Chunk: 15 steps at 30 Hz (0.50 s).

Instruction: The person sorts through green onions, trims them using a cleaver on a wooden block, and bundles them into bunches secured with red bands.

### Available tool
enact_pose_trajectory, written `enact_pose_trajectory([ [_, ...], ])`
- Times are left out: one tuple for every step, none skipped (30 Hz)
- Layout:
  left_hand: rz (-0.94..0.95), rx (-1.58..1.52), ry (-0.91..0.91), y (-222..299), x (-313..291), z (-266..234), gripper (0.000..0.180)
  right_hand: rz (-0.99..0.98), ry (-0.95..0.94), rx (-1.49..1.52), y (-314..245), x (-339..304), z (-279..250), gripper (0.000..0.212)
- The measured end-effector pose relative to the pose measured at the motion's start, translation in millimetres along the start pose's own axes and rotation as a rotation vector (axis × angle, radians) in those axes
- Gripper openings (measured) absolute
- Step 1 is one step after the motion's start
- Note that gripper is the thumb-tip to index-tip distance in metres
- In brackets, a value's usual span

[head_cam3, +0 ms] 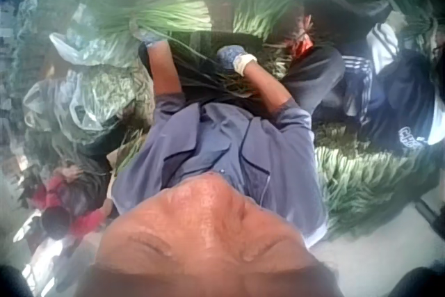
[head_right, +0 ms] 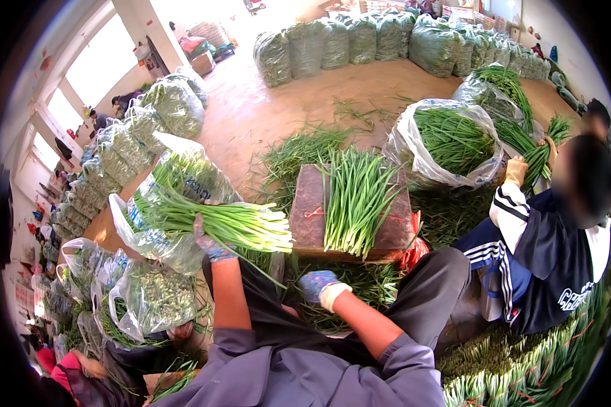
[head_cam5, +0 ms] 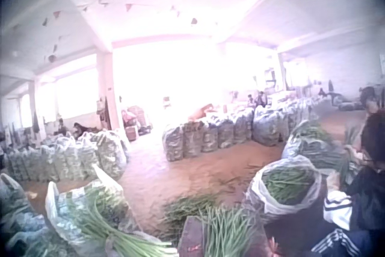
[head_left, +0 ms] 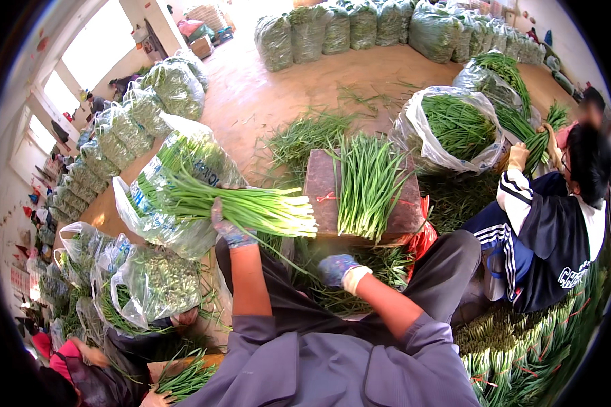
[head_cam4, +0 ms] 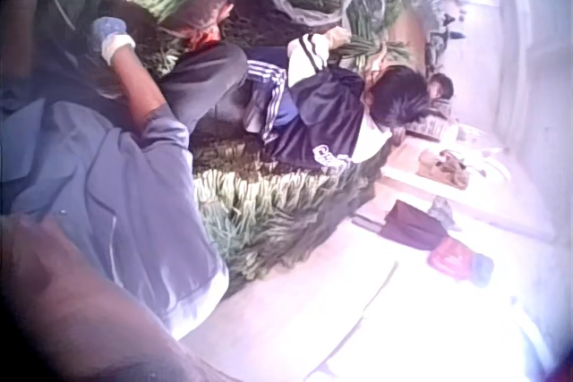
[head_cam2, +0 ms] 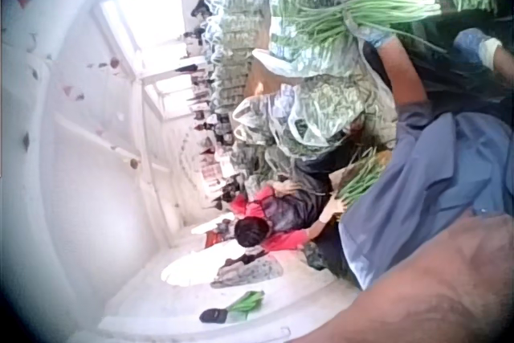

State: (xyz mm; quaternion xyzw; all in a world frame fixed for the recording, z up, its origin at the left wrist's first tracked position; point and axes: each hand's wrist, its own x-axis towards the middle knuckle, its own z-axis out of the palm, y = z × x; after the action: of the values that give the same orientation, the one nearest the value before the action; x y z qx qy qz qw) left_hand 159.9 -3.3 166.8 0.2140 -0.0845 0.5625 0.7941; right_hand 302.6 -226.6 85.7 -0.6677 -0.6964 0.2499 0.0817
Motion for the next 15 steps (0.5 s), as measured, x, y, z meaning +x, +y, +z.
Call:
enact_pose_trajectory([
  [-0.005,0.021,-0.028,8.0,2.2,-5.9,0.040,0.053,-0.093,-0.019,12.7,-5.2,-2.4,0.024],
  [-0.012,0.040,-0.052,12.9,2.2,-9.8,0.039,0.019,0.204,0.130,20.9,-13.5,-8.7,0.026],
  [-0.019,0.060,-0.076,17.0,2.4,-13.7,0.037,-0.015,0.502,0.277,27.4,-16.9,-15.0,0.029],
  [-0.072,-0.010,-0.076,14.3,2.3,-14.9,0.036,0.094,0.465,0.735,33.8,-13.8,-21.8,0.036],
  [-0.063,0.027,-0.080,23.4,-2.5,-20.1,0.036,0.238,0.433,1.204,-4.9,-27.1,-65.1,0.031],
  [-0.078,0.040,-0.104,15.7,-1.8,-17.8,0.036,0.124,0.550,1.294,-9.7,-25.5,-67.1,0.030],
  [-0.080,0.067,-0.128,17.2,-1.4,-17.8,0.035,-0.010,0.653,1.383,-13.9,-22.1,-68.0,0.029],
  [-0.048,0.036,-0.075,15.6,-0.3,-20.8,0.038,-0.051,0.559,1.424,-12.8,-21.2,-69.2,0.030],
  [-0.054,0.021,-0.077,16.2,-0.5,-22.7,0.039,-0.094,0.462,1.462,-10.3,-19.2,-69.8,0.031],
  [-0.061,0.007,-0.076,16.7,-1.5,-25.1,0.041,-0.133,0.362,1.499,-6.0,-16.5,-68.0,0.032],
  [-0.069,-0.008,-0.077,15.7,-1.5,-25.3,0.042,-0.048,0.391,1.192,9.9,-12.7,-58.6,0.034],
  [-0.046,-0.025,-0.075,14.4,0.0,-24.6,0.045,0.034,0.411,0.882,36.2,-7.9,-43.4,0.035],
  [-0.039,0.015,-0.109,13.2,-1.0,-19.7,0.046,0.113,0.420,0.572,42.2,-10.8,-47.1,0.037],
  [-0.031,0.056,-0.142,11.4,-3.1,-14.6,0.046,0.234,0.331,0.427,47.2,-21.2,-52.8,0.037],
  [-0.024,0.096,-0.176,8.6,-4.2,-9.4,0.046,0.213,0.510,0.494,45.4,-22.0,-45.4,0.038],
])
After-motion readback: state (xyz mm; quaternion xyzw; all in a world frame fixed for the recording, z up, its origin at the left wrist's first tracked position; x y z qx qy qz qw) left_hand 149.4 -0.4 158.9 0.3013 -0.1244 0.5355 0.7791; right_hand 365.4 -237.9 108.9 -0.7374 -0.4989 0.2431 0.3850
